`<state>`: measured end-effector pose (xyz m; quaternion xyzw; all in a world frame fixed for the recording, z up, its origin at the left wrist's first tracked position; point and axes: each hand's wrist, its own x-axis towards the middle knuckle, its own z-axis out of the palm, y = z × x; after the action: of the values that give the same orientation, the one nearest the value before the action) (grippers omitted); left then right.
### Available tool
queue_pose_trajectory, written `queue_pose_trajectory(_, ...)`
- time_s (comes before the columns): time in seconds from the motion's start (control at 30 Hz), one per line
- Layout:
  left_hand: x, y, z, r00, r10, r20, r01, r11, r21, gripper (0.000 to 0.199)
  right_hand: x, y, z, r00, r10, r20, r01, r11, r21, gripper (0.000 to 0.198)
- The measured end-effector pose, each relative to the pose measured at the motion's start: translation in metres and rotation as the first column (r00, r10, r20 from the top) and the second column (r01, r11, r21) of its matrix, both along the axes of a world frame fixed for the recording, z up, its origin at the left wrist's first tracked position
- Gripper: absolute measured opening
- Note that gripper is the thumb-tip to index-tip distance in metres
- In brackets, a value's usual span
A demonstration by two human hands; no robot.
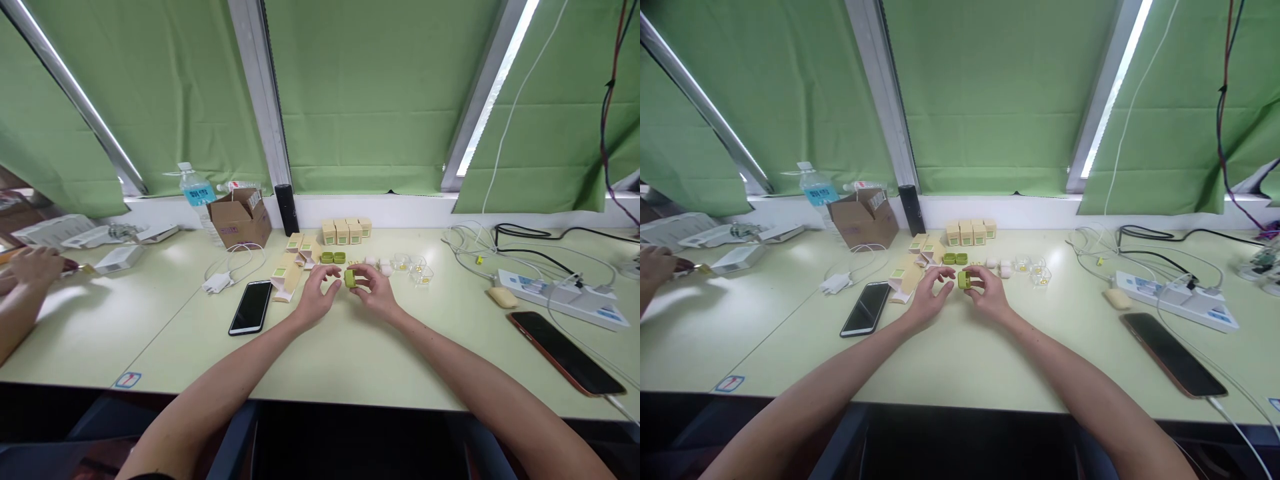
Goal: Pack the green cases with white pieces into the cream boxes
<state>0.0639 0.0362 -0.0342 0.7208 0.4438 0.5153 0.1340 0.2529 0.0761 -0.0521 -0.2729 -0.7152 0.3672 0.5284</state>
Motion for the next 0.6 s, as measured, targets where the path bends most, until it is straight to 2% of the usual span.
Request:
queue_pose_trajectory(0.1, 0.0014, 0.0033, -0.0029, 0.999, 0.019, 0.033, -0.016, 0.995, -0.103, 0.016, -0.0015, 0.0026, -0.0022, 0.996, 0.034, -0.079, -0.044, 0.991, -0.126, 0.039)
queue_pose_trajectory(0.27, 0.0061, 0.0083, -0.0087, 0.989, -0.026, 0.145, 0.065, 0.961, -0.269, 0.019, -0.0050, 0.0017, -0.0036, 0.983, 0.094, -0.158, -0.127, 0.969, -0.214, 0.040)
queue_pose_trajectory(0.4, 0.0092, 0.0077, -0.0064, 0.971, -0.033, 0.238, 0.104, 0.951, -0.292, 0.023, -0.0075, -0.0030, -0.0026, 0.972, 0.141, -0.189, -0.183, 0.956, -0.229, 0.039)
queue_pose_trajectory(0.6, 0.0102, 0.0069, -0.0035, 0.964, -0.028, 0.264, 0.114, 0.941, -0.318, 0.025, -0.0075, -0.0051, -0.0016, 0.979, 0.126, -0.160, -0.161, 0.961, -0.227, 0.038)
